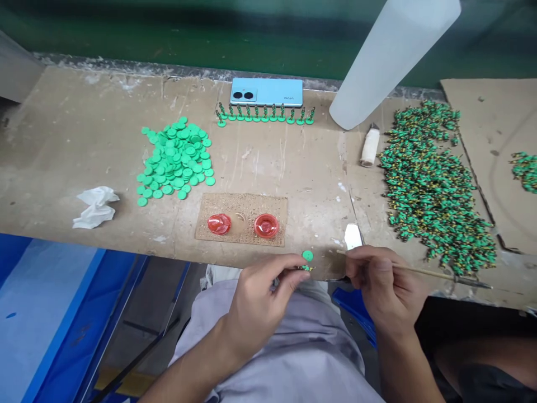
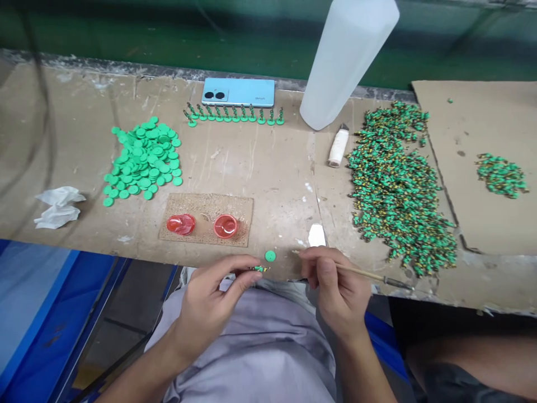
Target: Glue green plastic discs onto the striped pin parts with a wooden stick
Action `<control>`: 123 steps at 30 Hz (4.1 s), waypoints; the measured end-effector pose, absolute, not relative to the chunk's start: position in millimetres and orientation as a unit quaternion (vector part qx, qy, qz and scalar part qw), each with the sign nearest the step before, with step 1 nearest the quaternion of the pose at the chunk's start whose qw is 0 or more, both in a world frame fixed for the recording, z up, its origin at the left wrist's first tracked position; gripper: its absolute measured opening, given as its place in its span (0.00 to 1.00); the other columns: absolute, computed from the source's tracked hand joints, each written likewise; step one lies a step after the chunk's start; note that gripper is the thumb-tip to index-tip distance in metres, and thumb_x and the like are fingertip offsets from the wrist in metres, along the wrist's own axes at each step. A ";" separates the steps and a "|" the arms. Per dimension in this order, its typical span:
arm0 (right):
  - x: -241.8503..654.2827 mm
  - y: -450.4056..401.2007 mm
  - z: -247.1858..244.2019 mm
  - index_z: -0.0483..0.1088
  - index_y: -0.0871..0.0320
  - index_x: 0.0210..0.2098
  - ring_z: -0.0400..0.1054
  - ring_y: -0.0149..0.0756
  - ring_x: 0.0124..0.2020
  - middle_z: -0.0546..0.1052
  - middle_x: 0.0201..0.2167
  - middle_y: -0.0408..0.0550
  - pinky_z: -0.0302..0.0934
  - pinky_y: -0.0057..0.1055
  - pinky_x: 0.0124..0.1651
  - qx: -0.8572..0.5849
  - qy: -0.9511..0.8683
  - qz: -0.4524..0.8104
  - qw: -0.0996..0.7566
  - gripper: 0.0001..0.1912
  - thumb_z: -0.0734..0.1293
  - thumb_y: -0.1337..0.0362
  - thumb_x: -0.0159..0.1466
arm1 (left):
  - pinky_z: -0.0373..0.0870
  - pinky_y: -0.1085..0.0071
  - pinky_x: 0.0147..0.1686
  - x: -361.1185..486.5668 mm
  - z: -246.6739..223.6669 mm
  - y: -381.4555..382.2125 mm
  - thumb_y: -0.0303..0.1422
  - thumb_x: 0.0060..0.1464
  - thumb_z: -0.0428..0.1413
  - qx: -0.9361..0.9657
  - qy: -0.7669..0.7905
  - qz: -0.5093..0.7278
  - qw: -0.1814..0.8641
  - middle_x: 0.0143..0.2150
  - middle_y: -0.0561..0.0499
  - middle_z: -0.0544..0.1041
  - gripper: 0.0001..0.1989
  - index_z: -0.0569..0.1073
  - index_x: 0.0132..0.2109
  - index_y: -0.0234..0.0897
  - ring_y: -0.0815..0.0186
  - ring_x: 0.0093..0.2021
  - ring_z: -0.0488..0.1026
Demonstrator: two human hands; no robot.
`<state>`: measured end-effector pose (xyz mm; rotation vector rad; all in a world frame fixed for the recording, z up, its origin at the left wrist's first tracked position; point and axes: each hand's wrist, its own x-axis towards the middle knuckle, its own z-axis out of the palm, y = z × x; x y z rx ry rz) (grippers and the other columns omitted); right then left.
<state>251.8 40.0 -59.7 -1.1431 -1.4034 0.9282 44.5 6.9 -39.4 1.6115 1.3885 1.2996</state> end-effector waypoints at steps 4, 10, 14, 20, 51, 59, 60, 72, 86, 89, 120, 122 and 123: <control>253.1 39.2 -58.6 0.81 0.56 0.42 0.65 0.25 0.18 0.74 0.23 0.41 0.60 0.22 0.19 -0.477 -0.587 0.397 0.520 0.15 0.65 0.58 0.78 | 0.82 0.80 0.38 46.1 -32.7 5.4 0.24 0.65 0.65 0.563 0.539 0.493 0.385 0.41 0.53 0.88 0.05 0.81 0.44 0.38 0.69 0.37 0.86; 256.1 39.2 -58.0 0.81 0.55 0.43 0.65 0.24 0.18 0.75 0.23 0.40 0.61 0.20 0.21 -0.469 -0.598 0.411 0.504 0.14 0.64 0.59 0.79 | 0.83 0.78 0.42 49.9 -30.8 9.0 0.22 0.64 0.64 0.558 0.540 0.491 0.395 0.44 0.51 0.88 0.07 0.81 0.45 0.38 0.66 0.43 0.87; 259.1 39.5 -61.2 0.81 0.54 0.45 0.65 0.26 0.19 0.75 0.24 0.40 0.61 0.22 0.21 -0.465 -0.608 0.414 0.492 0.13 0.64 0.61 0.79 | 0.83 0.78 0.44 48.7 -31.6 11.1 0.20 0.66 0.62 0.600 0.529 0.481 0.358 0.42 0.51 0.87 0.09 0.82 0.47 0.37 0.69 0.40 0.85; 264.1 38.0 -63.3 0.81 0.52 0.47 0.66 0.26 0.20 0.75 0.25 0.39 0.62 0.22 0.23 -0.458 -0.622 0.414 0.482 0.12 0.64 0.63 0.79 | 0.81 0.80 0.45 46.7 -29.8 13.1 0.20 0.66 0.62 0.615 0.533 0.458 0.357 0.40 0.51 0.87 0.08 0.82 0.48 0.36 0.70 0.38 0.84; 266.0 43.1 -57.9 0.75 0.51 0.46 0.74 0.26 0.31 0.78 0.33 0.40 0.70 0.19 0.36 -0.453 -0.683 0.399 0.411 0.06 0.65 0.65 0.77 | 0.79 0.85 0.47 46.3 -30.3 17.9 0.18 0.63 0.64 0.642 0.550 0.432 0.316 0.43 0.52 0.87 0.12 0.81 0.51 0.34 0.74 0.40 0.84; 263.3 42.4 -56.6 0.74 0.51 0.45 0.73 0.25 0.30 0.77 0.32 0.39 0.69 0.18 0.35 -0.453 -0.684 0.392 0.416 0.06 0.64 0.65 0.78 | 0.81 0.79 0.49 43.2 -34.2 18.1 0.16 0.64 0.64 0.675 0.512 0.440 0.299 0.44 0.46 0.86 0.10 0.83 0.49 0.31 0.69 0.45 0.84; 262.9 42.7 -56.0 0.74 0.51 0.45 0.73 0.26 0.30 0.77 0.31 0.39 0.69 0.18 0.34 -0.455 -0.683 0.391 0.417 0.07 0.64 0.65 0.78 | 0.81 0.77 0.48 43.0 -34.4 17.8 0.16 0.64 0.63 0.683 0.513 0.433 0.287 0.45 0.45 0.85 0.11 0.84 0.50 0.31 0.68 0.45 0.83; 259.7 46.6 -52.5 0.74 0.51 0.43 0.73 0.28 0.26 0.77 0.29 0.39 0.68 0.22 0.30 -0.470 -0.682 0.369 0.421 0.07 0.65 0.66 0.76 | 0.79 0.80 0.49 46.9 -31.1 20.7 0.18 0.63 0.65 0.667 0.518 0.435 0.313 0.42 0.50 0.85 0.08 0.82 0.45 0.33 0.70 0.43 0.83; 259.4 46.8 -50.2 0.75 0.52 0.42 0.73 0.29 0.26 0.78 0.29 0.40 0.68 0.23 0.29 -0.461 -0.678 0.375 0.433 0.06 0.66 0.66 0.75 | 0.82 0.73 0.45 51.7 -40.7 22.1 0.19 0.63 0.66 0.660 0.529 0.445 0.294 0.43 0.50 0.88 0.11 0.82 0.49 0.38 0.66 0.42 0.85; 258.7 47.6 -50.0 0.75 0.51 0.42 0.72 0.28 0.25 0.78 0.29 0.39 0.65 0.22 0.27 -0.463 -0.671 0.381 0.436 0.06 0.66 0.67 0.75 | 0.83 0.71 0.47 52.3 -44.7 23.4 0.18 0.63 0.65 0.664 0.519 0.459 0.281 0.43 0.49 0.87 0.10 0.82 0.46 0.37 0.64 0.43 0.86; 259.6 49.0 -50.3 0.74 0.52 0.40 0.71 0.31 0.24 0.77 0.27 0.41 0.65 0.27 0.27 -0.450 -0.669 0.399 0.435 0.06 0.66 0.67 0.74 | 0.85 0.68 0.47 49.8 -49.6 23.1 0.17 0.64 0.64 0.720 0.496 0.426 0.232 0.44 0.46 0.87 0.12 0.80 0.49 0.37 0.63 0.45 0.86; 260.1 49.2 -50.0 0.73 0.52 0.40 0.71 0.31 0.24 0.77 0.27 0.41 0.65 0.27 0.27 -0.449 -0.674 0.395 0.434 0.06 0.66 0.67 0.74 | 0.85 0.68 0.46 49.9 -50.5 23.4 0.17 0.64 0.64 0.721 0.497 0.426 0.228 0.44 0.47 0.87 0.12 0.80 0.49 0.37 0.63 0.44 0.86; 260.3 49.4 -49.7 0.73 0.52 0.41 0.72 0.31 0.24 0.77 0.27 0.41 0.65 0.27 0.27 -0.449 -0.676 0.393 0.433 0.06 0.66 0.67 0.74 | 0.84 0.68 0.46 49.9 -50.6 23.6 0.17 0.64 0.64 0.721 0.498 0.426 0.226 0.44 0.47 0.87 0.12 0.80 0.49 0.37 0.63 0.44 0.86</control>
